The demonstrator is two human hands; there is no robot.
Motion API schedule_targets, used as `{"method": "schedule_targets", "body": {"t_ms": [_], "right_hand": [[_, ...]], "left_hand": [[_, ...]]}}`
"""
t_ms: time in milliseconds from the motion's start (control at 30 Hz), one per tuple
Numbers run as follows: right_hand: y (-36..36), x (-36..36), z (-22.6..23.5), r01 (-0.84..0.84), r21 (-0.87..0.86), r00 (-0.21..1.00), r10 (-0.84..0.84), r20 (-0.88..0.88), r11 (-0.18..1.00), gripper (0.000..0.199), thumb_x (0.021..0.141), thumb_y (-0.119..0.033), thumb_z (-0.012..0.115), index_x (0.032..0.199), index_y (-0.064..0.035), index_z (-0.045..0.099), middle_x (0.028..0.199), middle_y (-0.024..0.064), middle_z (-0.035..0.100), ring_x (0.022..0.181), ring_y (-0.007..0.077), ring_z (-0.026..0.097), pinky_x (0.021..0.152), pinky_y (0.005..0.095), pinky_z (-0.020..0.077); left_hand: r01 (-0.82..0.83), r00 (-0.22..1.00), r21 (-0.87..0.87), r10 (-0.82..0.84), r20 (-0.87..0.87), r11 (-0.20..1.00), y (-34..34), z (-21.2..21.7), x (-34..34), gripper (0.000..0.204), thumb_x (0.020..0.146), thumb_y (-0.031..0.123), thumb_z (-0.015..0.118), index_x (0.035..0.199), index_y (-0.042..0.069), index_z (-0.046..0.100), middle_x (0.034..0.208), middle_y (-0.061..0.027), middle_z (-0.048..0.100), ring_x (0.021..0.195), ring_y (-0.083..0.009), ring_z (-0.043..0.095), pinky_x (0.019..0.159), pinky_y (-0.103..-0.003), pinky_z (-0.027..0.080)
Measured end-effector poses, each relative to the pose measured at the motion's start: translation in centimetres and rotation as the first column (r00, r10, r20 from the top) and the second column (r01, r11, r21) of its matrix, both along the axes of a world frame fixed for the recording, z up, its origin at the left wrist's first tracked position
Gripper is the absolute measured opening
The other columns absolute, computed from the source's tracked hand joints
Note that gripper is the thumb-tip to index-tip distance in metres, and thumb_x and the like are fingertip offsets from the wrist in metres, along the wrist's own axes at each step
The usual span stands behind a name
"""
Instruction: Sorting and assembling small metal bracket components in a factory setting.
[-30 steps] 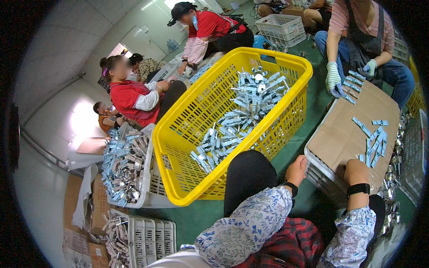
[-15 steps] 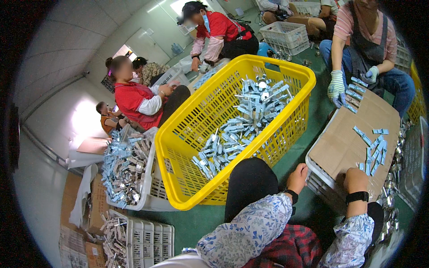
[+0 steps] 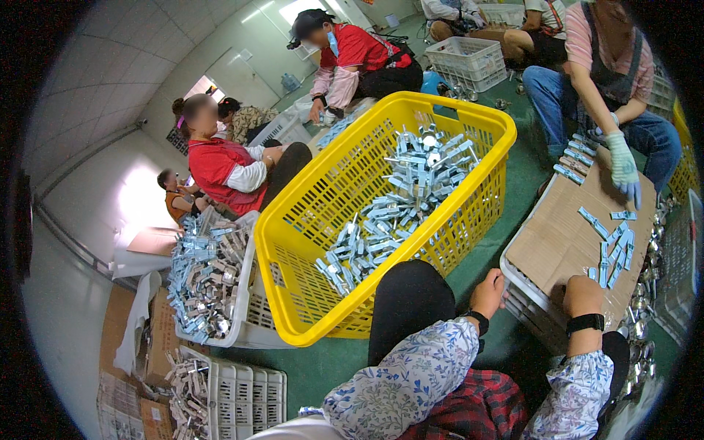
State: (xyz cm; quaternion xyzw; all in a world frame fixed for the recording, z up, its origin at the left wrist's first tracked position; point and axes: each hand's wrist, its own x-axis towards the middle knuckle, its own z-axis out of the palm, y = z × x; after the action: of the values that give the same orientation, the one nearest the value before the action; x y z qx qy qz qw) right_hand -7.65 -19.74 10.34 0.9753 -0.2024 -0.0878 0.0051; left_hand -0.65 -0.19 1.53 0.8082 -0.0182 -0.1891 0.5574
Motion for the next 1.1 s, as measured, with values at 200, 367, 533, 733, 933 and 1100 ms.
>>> {"method": "schedule_targets", "body": {"t_ms": [200, 367, 533, 733, 933, 1100], "right_hand": [[0.1, 0.0, 0.3, 0.029, 0.009, 0.999, -0.028, -0.023, 1.000, 0.013, 0.072, -0.008, 0.055, 0.076, -0.0038, 0.066, 0.084, 0.0173, 0.064, 0.079, 0.0313, 0.063, 0.068, 0.0383, 0.0510], [0.3, 0.0, 0.7, 0.044, 0.016, 0.998, -0.044, -0.034, 0.999, 0.014, 0.072, -0.008, 0.054, 0.077, -0.0038, 0.066, 0.084, 0.0173, 0.064, 0.079, 0.0312, 0.063, 0.068, 0.0384, 0.0509], [0.0, 0.0, 0.1, 0.034, 0.010, 0.999, -0.034, -0.012, 0.999, 0.013, 0.071, -0.008, 0.055, 0.076, -0.0033, 0.066, 0.083, 0.0174, 0.064, 0.079, 0.0315, 0.063, 0.067, 0.0381, 0.0510], [0.2, 0.1, 0.5, 0.038, 0.012, 0.999, -0.037, -0.019, 0.999, 0.013, 0.071, -0.008, 0.055, 0.076, -0.0030, 0.066, 0.083, 0.0175, 0.064, 0.078, 0.0315, 0.063, 0.067, 0.0378, 0.0511], [0.0, 0.1, 0.3, 0.033, 0.015, 0.999, -0.033, -0.030, 0.999, 0.013, 0.071, -0.008, 0.056, 0.076, -0.0030, 0.066, 0.083, 0.0177, 0.064, 0.078, 0.0315, 0.063, 0.067, 0.0377, 0.0511], [-0.2, 0.1, -0.1, 0.020, 0.013, 0.999, -0.019, -0.025, 1.000, 0.013, 0.071, -0.008, 0.055, 0.077, -0.0030, 0.066, 0.084, 0.0176, 0.064, 0.078, 0.0314, 0.063, 0.067, 0.0376, 0.0511]], "left_hand": [[-0.007, 1.000, -0.021, 0.007, 0.020, 1.000, -0.1, -0.4, -0.1, 0.023, 0.090, 0.027, 0.038, 0.105, 0.013, 0.048, 0.067, -0.0063, 0.062, 0.044, -0.0167, 0.056, 0.045, -0.031, 0.044], [0.003, 0.999, -0.006, -0.003, 0.043, 1.000, 0.1, -0.2, -0.1, 0.021, 0.090, 0.026, 0.038, 0.102, 0.013, 0.049, 0.067, -0.0063, 0.061, 0.045, -0.0173, 0.057, 0.045, -0.032, 0.044], [0.002, 1.000, 0.006, -0.002, 0.031, 1.000, -0.1, -0.4, -0.1, 0.020, 0.090, 0.027, 0.038, 0.100, 0.014, 0.049, 0.065, -0.0051, 0.061, 0.044, -0.0177, 0.056, 0.045, -0.032, 0.043], [0.007, 0.999, 0.006, -0.007, 0.041, 1.000, -0.1, -1.2, 0.2, 0.021, 0.090, 0.027, 0.038, 0.102, 0.015, 0.050, 0.064, -0.0046, 0.061, 0.044, -0.0174, 0.056, 0.046, -0.032, 0.043], [-0.013, 1.000, -0.030, 0.013, 0.022, 0.999, -0.2, -0.8, 0.0, 0.022, 0.090, 0.022, 0.039, 0.102, 0.010, 0.051, 0.063, -0.0057, 0.060, 0.043, -0.0143, 0.053, 0.045, -0.030, 0.043], [-0.007, 1.000, -0.044, 0.008, 0.028, 0.999, -0.2, -0.9, 0.0, 0.023, 0.090, 0.023, 0.038, 0.105, 0.011, 0.050, 0.070, -0.0059, 0.060, 0.049, -0.0154, 0.057, 0.046, -0.030, 0.045]]}}
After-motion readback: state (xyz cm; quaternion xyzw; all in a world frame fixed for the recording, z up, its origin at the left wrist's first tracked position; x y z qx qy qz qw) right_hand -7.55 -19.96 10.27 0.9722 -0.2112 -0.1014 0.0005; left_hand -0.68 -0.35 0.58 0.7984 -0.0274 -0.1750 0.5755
